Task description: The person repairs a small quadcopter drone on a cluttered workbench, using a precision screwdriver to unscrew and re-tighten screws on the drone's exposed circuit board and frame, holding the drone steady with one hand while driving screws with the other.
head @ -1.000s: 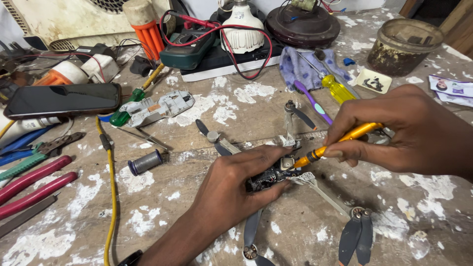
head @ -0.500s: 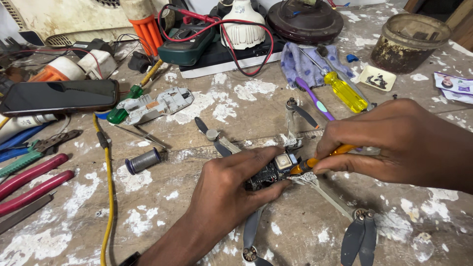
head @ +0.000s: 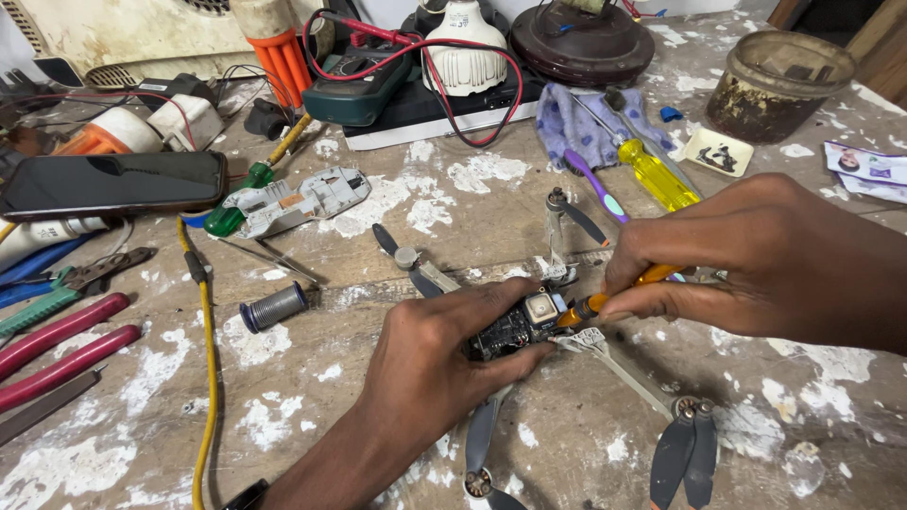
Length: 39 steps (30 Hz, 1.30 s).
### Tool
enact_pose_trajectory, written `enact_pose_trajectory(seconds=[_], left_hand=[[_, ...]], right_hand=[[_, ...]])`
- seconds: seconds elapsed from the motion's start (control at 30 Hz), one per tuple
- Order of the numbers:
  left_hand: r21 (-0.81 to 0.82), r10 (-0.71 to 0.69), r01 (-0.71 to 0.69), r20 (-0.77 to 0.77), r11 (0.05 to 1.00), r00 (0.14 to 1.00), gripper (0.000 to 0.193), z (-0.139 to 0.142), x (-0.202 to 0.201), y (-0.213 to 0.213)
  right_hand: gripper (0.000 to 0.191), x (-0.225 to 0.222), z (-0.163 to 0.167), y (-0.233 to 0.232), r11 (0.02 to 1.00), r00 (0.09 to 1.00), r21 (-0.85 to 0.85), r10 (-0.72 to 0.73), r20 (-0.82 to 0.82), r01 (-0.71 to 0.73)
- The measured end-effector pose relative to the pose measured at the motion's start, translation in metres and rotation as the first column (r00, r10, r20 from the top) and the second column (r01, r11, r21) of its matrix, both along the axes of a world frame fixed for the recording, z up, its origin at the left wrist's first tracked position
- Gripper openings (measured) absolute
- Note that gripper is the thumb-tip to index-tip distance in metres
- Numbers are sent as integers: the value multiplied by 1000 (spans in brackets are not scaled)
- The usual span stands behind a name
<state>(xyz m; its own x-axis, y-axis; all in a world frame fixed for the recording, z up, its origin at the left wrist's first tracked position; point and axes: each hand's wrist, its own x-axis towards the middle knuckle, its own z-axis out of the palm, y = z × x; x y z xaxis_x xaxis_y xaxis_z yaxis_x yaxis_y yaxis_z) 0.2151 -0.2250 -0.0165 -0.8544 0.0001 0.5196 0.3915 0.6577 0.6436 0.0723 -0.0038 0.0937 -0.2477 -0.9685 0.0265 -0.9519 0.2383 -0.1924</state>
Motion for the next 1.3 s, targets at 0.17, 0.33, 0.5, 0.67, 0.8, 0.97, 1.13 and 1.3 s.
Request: enact_pose_trajectory(seconds=[0.17, 0.33, 0.5, 0.67, 0.8, 0.97, 1.13, 1.3], left_hand=[[-4, -5, 5, 17, 1000, 1000, 52, -1, -1, 0], [3, -10, 10, -28, 1000, 1000, 52, 0, 2, -1], [-1, -1, 1, -32, 1000, 999, 52, 1, 2, 0], [3, -1, 2, -29, 1000, 1000, 52, 2, 3, -1], [10, 1, -1, 42, 1000, 999, 51, 3, 3, -1], [-8, 2, -2, -5, 1000, 1000, 51, 2, 2, -1], [-3, -1, 1, -31, 1000, 1000, 52, 2, 2, -1], [14, -6, 6, -21, 1000, 1000, 53, 3, 4, -1]], right_hand=[[27, 2, 1, -1, 1000, 1000, 26, -7, 21, 7], [28, 6, 5, -4, 991, 997, 107, -80, 11, 78], [29, 10, 11, -8, 984, 995, 150, -99, -22, 101], [22, 14, 11, -8, 998, 998, 15, 59, 19, -60], [22, 16, 11, -9, 998, 997, 8, 59, 44, -60], [22, 16, 14, -8, 998, 999, 43, 44, 11, -44], [25, 16, 13, -10, 982, 996, 166, -93, 1, 92], [24, 13, 12, -9, 991, 1000, 135, -22, 0, 22]])
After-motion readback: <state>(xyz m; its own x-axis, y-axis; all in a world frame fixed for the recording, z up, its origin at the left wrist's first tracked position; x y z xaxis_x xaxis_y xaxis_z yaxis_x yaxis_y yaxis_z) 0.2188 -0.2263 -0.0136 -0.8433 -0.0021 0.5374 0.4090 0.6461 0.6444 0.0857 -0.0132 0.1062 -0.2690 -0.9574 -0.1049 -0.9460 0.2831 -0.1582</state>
